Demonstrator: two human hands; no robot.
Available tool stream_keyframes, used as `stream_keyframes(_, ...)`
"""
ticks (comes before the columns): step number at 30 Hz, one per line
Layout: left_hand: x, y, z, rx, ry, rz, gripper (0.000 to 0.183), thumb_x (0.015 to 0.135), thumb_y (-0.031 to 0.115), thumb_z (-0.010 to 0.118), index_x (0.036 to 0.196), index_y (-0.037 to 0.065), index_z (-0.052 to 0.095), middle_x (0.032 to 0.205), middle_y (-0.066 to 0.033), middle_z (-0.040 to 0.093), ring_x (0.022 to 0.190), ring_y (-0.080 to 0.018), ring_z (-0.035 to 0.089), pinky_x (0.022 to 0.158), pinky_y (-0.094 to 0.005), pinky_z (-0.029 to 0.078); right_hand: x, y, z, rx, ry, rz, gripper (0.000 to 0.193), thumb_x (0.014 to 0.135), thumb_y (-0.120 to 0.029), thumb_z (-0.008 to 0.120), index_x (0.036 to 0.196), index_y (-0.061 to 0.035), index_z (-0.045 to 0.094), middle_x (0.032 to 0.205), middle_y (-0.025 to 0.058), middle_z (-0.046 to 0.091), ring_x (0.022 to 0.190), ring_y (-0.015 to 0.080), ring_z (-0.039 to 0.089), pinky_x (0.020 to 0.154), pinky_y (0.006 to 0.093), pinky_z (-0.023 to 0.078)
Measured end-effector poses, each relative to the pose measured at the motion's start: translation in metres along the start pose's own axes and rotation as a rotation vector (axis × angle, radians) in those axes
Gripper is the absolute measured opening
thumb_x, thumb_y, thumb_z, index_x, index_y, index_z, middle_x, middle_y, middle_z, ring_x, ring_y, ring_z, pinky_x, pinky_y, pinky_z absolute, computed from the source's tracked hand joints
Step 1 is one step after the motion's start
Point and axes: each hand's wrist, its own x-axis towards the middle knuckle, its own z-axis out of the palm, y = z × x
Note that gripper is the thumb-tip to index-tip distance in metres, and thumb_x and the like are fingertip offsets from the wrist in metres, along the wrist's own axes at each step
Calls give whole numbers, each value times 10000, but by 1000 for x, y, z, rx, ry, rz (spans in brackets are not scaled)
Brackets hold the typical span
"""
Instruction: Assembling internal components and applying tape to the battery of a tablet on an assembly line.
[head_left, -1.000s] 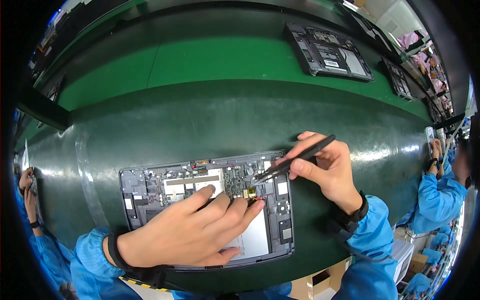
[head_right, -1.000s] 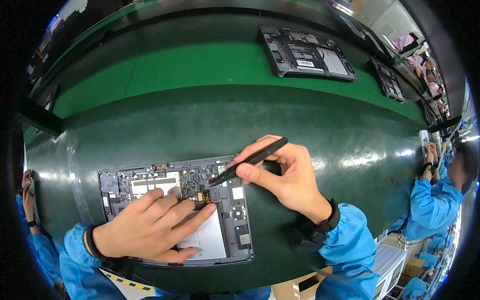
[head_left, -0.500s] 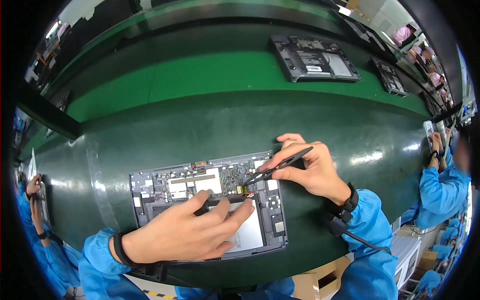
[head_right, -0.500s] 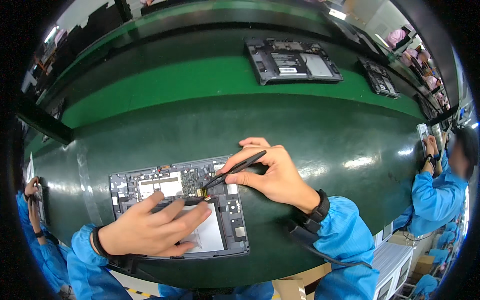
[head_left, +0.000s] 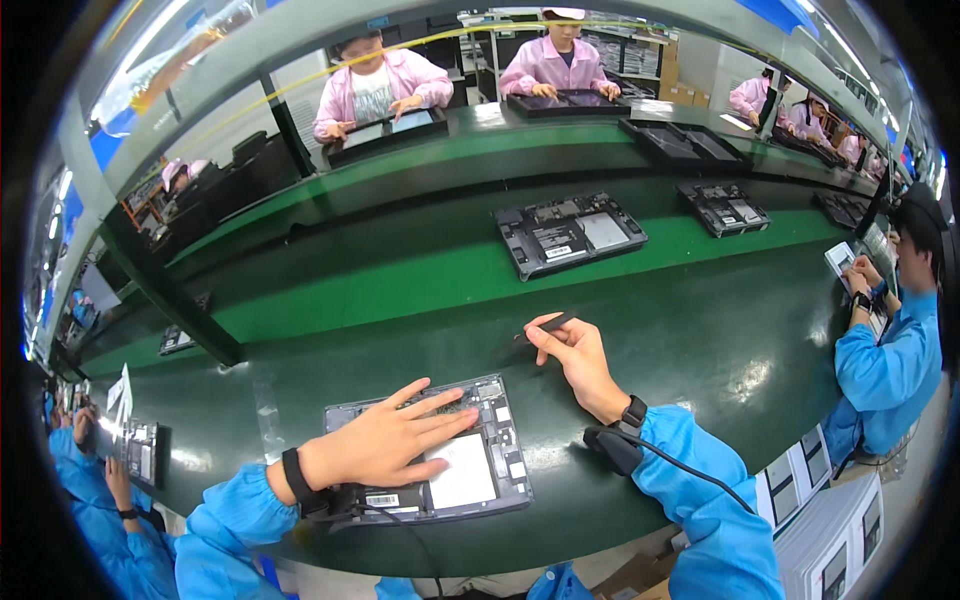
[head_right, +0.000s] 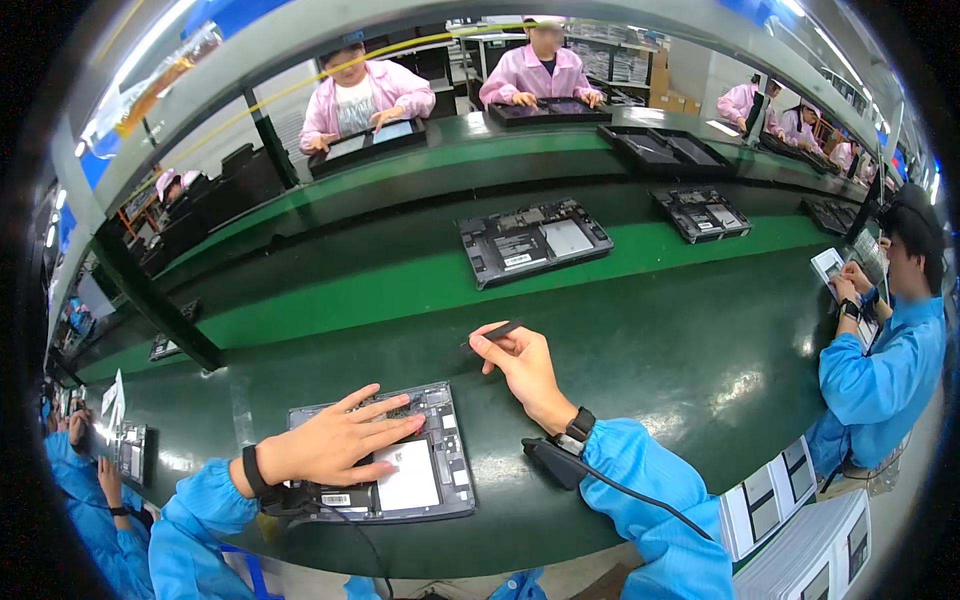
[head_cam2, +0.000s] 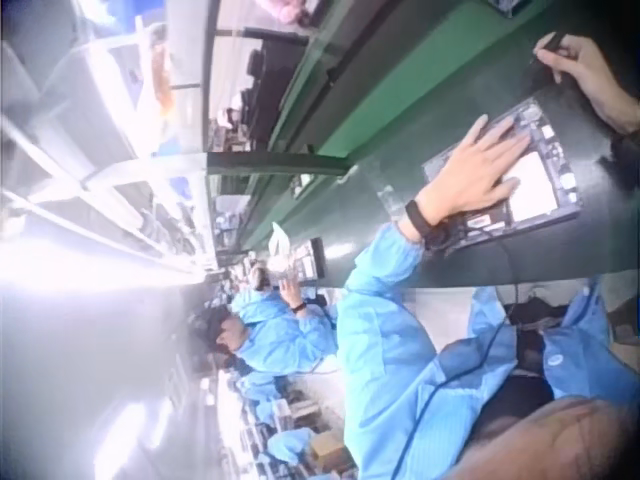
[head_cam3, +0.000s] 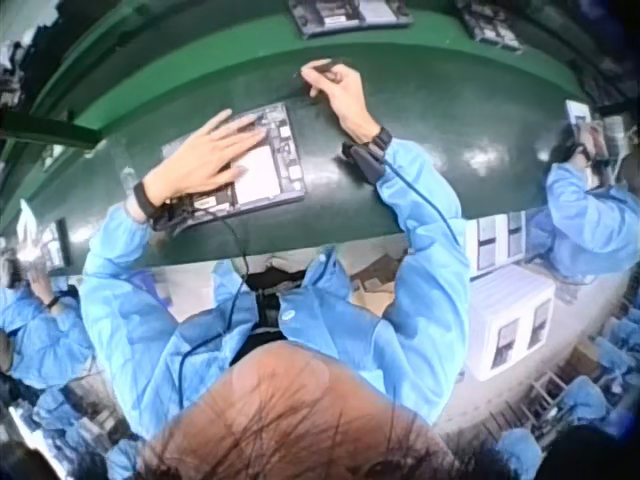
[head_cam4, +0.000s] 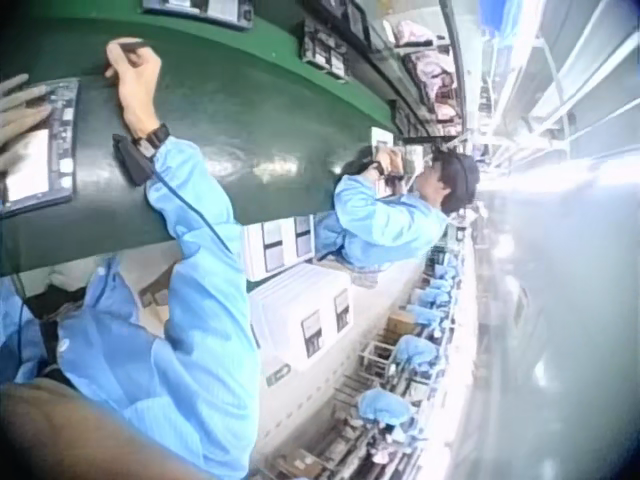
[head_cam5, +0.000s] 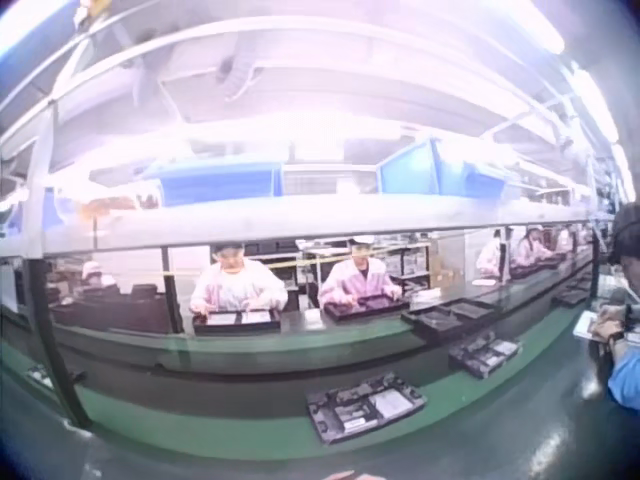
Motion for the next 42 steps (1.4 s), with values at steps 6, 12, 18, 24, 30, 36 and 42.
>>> stream_keyframes(6, -47, 34, -10, -353, 470, -458, 655, 1005, 276, 546, 1568, 26, 326, 1595, -204, 361, 1477, -358, 352, 1228, -473, 261, 2, -1, -10, 54, 27, -12, 154, 945, -111, 702, 1045, 6, 706, 923, 73, 734, 685, 99, 610, 661, 238, 476)
stream_keyframes(12, -138, 39, 9, -1666, 479, -1474, 447, 990, 325, 474, 1335, 41, 497, 1405, -222, 514, 1222, -355, 562, 1008, -526, 468, 1, 1, -3, 98, 8, 10, 159, 936, -118, 718, 1031, 8, 695, 913, 92, 723, 690, 116, 619, 676, 250, 479)
stream_keyframes(18, -122, 18, 15, -1800, 259, -1438, 442, 1020, 351, 456, 1265, -8, 538, 1231, -219, 644, 1026, -349, 635, 911, -439, 501, -2, -5, -7, 104, 25, 23, 166, 941, -126, 715, 1033, 9, 692, 911, 94, 723, 689, 117, 618, 672, 253, 480)
stream_keyframes(24, -89, 35, 10, -1825, 640, -1176, 517, 1101, 436, 411, 1392, 30, 541, 1301, -130, 659, 1178, -252, 639, 1030, -435, 493, 4, -5, -13, 161, 78, 16, 154, 953, -134, 686, 1019, 5, 685, 912, 97, 718, 696, 129, 630, 694, 266, 491)
stream_keyframes(30, -80, -69, 2, -1521, 775, -1138, 538, 1065, 472, 502, 1330, 15, 602, 1197, -98, 707, 997, -186, 701, 892, -361, 577, 22, -5, -57, 385, 182, -33, 173, 992, -177, 531, 961, -33, 621, 911, 156, 718, 781, 206, 673, 721, 322, 529)
stream_keyframes(36, -114, -252, 25, -1565, 1053, -1107, 474, 998, 500, 615, 1184, 69, 676, 1004, -84, 748, 822, -211, 726, 752, -362, 600, 36, -16, -85, 452, 244, -17, 213, 1009, -267, 501, 878, -99, 507, 735, 53, 554, 677, 187, 535, 733, 341, 452)
stream_keyframes(42, -108, -336, 55, -1495, 1081, -1025, 493, 1022, 489, 573, 1178, 34, 680, 943, -65, 735, 690, -202, 695, 655, -334, 573, 44, -38, -146, 76, 518, -103, 462, 1053, -428, 513, 729, -99, 517, 656, 52, 567, 657, 142, 526, 655, 293, 409)
